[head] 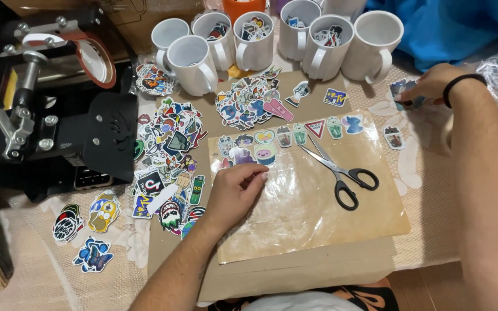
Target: The person organizes a large collection of colorful stickers on a table. They pick up individual stickers, peel off backing paper, and arrange them in rows on a clear plastic sheet. The person also uses scissors to trim the edges of some stickers and places others into white mugs.
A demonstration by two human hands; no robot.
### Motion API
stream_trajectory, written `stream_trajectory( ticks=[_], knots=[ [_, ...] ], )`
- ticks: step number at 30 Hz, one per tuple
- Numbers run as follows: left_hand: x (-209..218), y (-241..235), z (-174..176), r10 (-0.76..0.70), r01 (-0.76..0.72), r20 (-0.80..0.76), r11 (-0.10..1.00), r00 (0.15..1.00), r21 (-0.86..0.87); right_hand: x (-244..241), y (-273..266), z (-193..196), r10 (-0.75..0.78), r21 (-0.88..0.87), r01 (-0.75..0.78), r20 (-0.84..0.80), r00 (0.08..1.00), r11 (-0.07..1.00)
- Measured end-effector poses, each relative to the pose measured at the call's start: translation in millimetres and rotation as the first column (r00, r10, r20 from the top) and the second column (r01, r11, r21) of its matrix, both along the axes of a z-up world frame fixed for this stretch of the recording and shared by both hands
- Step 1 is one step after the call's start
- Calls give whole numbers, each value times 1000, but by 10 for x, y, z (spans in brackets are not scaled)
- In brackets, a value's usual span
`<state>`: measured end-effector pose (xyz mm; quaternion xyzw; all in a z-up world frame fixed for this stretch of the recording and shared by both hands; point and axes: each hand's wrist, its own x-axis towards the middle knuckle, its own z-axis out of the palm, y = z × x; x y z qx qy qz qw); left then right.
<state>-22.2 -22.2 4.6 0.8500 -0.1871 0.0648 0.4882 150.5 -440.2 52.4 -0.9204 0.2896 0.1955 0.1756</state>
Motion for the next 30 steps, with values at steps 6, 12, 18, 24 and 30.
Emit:
stream_trajectory(
  ticks=[6, 12, 18, 24, 30],
  knots=[
    [-6, 1, -29, -3, 3, 12, 1000, 1000, 1, -6, -49, -127, 39, -4, -39, 23, 999, 999],
    [8, -1, -28, 1, -1, -10, 1000, 1000, 22, -56, -49, -202, 153, -127, -143, 76, 985, 982],
    [13, -2, -54, -10, 10, 7, 1000, 1000, 29, -187, 25, -191, 245, -153, -216, 210, 947, 964],
    [10, -7, -46, -17, 17, 31, 999, 999, 27, -219, -181, -320, 310, -242, -239, 324, 894, 940],
    [0, -11, -70, -37, 32, 71, 997, 997, 72, 27, -296, 6, 612, -552, -282, 763, 206, 784]
  ],
)
